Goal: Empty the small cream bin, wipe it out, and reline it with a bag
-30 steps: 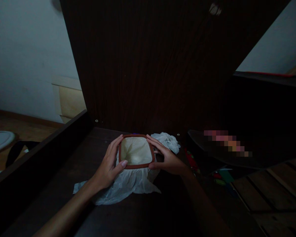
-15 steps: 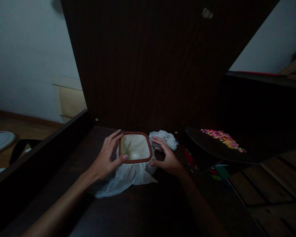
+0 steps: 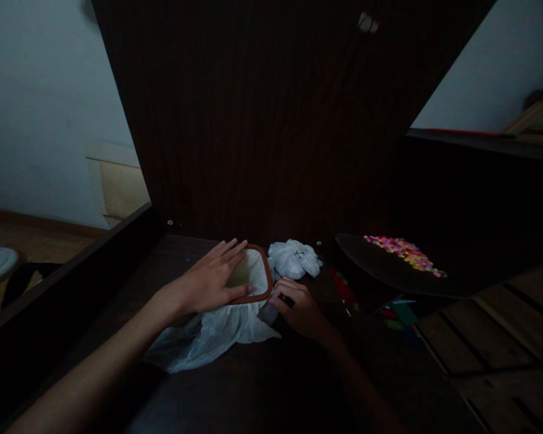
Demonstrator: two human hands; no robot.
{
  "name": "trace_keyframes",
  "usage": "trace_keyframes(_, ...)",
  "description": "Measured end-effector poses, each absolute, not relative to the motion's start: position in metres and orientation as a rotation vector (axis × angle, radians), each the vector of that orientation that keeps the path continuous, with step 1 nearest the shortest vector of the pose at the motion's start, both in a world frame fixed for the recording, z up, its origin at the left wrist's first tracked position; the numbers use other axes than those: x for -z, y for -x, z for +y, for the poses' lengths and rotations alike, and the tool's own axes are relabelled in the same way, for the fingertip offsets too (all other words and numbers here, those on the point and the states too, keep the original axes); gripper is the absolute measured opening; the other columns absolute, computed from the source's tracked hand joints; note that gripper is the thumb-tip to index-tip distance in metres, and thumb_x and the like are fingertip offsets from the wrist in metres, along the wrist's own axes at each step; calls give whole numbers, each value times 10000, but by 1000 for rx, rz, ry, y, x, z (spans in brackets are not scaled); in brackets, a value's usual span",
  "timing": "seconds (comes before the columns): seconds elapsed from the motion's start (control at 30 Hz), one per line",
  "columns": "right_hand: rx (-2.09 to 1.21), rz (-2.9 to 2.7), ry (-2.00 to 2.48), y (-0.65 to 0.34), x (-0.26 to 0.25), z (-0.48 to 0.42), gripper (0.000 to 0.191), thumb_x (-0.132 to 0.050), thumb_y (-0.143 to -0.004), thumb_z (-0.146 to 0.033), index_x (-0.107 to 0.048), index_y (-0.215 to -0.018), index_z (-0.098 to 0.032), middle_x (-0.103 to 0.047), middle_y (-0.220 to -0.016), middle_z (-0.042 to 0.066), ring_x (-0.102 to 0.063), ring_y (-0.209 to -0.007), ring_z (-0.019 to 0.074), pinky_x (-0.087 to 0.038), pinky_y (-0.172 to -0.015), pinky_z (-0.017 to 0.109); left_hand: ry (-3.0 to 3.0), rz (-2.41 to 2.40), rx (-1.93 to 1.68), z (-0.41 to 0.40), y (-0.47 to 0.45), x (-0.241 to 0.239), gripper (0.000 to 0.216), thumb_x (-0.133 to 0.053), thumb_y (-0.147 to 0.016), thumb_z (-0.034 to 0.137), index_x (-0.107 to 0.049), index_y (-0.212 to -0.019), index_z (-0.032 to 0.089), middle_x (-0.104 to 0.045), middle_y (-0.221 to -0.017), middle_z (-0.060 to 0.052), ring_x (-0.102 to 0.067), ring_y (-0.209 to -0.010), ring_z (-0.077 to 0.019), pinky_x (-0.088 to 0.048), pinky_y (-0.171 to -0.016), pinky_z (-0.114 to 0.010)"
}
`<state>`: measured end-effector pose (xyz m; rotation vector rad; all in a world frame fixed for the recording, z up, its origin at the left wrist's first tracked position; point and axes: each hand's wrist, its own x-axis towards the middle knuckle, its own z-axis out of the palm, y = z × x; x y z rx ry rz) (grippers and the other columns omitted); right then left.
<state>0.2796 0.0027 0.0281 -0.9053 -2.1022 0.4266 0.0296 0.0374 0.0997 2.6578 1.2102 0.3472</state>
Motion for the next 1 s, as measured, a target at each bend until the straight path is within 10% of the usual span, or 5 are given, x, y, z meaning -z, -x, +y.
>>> trace_keyframes(0.67, -293, -1958, 859, -281, -59, -23, 165, -621, -870, -214, -571, -1028, -211, -562, -931, 48, -518, -738, 169, -427, -626, 306, -2467, 1127, -929, 19, -18, -87, 678, -443, -996, 593, -340, -1538, 198, -351, -1641, -141, -233, -1555, -324, -28, -1271, -619)
trace_keyframes(0.87, -316, -1924, 1220, -268, -50, -33, 425, -816, -750, -429, -549, -1008, -221, -558, -845, 6, -502, -633, 152, -408, -583, 305, -2382, 1261, -936, -7, 5, -42, 1273, -765, -741, 646, 48, -1619, 211, -147, -1685, -236, -240, -1531, -431, -289, -1212, -631)
trace_keyframes(1.0, -502, -1881, 1388, -269, -39, -22, 325, -746, -764, -297, -602, -1045, -220, -594, -940, 14, -506, -599, 127, -431, -586, 296, -2256, 1411, -870, -12, 25, -11, 1109, -719, -786, 516, -68, -1611, 161, -300, -1635, -239, -388, -1471, -410, -408, -1154, -575)
